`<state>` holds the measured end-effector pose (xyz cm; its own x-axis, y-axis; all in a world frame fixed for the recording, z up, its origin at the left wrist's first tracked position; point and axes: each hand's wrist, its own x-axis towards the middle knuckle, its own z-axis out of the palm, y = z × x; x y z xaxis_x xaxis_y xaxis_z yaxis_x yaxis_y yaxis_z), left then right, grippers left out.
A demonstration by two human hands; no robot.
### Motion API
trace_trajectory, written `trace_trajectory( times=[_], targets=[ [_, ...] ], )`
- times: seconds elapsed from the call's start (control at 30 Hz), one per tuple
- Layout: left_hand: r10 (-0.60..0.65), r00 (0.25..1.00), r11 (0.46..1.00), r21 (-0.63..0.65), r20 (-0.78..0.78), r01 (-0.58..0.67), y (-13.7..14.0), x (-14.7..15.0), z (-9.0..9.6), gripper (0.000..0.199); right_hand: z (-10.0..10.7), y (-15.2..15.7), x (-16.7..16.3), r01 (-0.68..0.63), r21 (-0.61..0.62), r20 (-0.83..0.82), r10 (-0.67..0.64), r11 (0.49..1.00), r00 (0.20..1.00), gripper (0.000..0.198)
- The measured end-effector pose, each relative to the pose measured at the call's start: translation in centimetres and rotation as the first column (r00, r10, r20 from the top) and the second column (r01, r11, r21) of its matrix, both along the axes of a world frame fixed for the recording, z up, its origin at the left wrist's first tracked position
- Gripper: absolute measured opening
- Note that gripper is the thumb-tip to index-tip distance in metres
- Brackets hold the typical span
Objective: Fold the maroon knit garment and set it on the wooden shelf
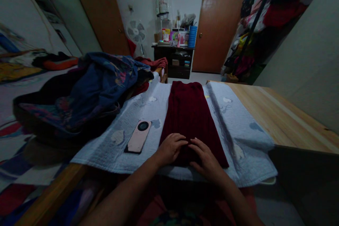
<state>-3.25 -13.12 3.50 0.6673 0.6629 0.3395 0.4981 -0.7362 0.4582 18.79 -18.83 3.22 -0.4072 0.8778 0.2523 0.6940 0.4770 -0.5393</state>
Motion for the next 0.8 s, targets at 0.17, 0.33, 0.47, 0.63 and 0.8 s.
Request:
trace_trajectory(
  times=[0.17,0.33,0.47,0.63,0.8],
  targets=[
    [-0.051,0.998,0.997,-0.058,-0.029,0.049,-1.2,0.7,1.5,0.044,0.6,-0.2,0.6,0.002,-0.048,0.021,-0.001,0.999,1.000,0.062],
    [-0.027,0.995,0.997,-0.074,-0.096,0.020,-2.1,1.0,2.7,0.039,0.9,-0.2,1.4,-0.092,-0.009,0.144,0.092,0.996,0.985,0.075],
    [-0.024,0.987,0.998,-0.060,-0.161,0.014,-2.5,1.1,3.2,0.059,0.7,0.0,1.6,-0.096,0.023,0.187,0.090,0.995,0.978,0.073],
    [-0.009,0.966,0.999,-0.040,-0.259,-0.001,-2.5,1.3,3.1,0.070,1.4,0.2,1.3,-0.083,0.022,0.177,0.078,0.996,0.981,0.071],
    [0.020,0.948,1.000,0.002,-0.318,-0.020,-2.7,1.8,3.1,0.077,2.0,0.8,1.4,-0.086,0.000,0.156,0.085,0.996,0.984,0.064]
  ],
)
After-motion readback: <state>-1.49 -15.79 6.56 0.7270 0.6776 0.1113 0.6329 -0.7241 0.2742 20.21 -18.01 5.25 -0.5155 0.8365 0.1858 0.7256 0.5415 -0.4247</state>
